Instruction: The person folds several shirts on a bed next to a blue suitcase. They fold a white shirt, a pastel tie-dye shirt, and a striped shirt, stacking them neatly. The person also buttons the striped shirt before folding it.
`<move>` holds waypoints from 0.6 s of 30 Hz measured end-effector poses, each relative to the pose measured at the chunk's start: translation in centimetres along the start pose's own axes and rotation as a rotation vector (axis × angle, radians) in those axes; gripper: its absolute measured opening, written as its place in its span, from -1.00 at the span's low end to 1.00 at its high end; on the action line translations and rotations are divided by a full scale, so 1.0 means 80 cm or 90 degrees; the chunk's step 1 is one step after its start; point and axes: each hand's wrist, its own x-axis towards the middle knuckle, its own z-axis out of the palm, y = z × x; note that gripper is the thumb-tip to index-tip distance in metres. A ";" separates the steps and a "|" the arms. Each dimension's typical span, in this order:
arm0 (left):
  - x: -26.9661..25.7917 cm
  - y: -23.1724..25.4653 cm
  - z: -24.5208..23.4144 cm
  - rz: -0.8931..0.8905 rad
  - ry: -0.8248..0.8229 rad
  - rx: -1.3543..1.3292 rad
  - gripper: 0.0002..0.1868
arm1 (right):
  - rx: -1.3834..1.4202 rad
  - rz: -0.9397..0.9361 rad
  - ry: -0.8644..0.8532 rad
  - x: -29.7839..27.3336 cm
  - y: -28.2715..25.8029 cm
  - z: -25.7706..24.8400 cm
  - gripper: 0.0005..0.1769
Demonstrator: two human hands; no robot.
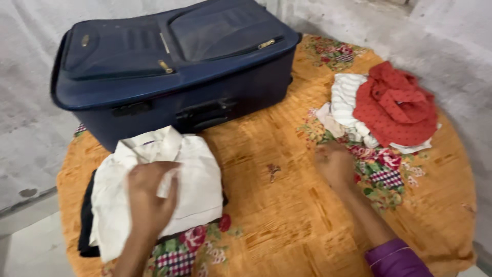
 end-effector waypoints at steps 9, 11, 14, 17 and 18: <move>0.054 0.153 0.260 0.122 -0.279 -0.234 -0.86 | -0.266 0.112 0.167 -0.003 0.173 -0.024 -0.63; 0.059 0.182 0.341 0.049 -0.344 -0.320 -0.80 | -0.232 0.181 0.127 -0.008 0.189 -0.015 -0.76; 0.075 0.221 0.458 0.047 -0.267 -0.268 -0.79 | -0.118 0.228 0.173 -0.005 0.207 -0.009 -0.81; 0.083 0.253 0.542 0.051 -0.192 -0.185 -0.66 | 0.346 0.398 0.241 0.001 0.218 -0.005 -0.77; 0.085 0.261 0.562 0.052 -0.180 -0.148 -0.60 | 0.402 0.365 0.286 0.003 0.221 -0.003 -0.80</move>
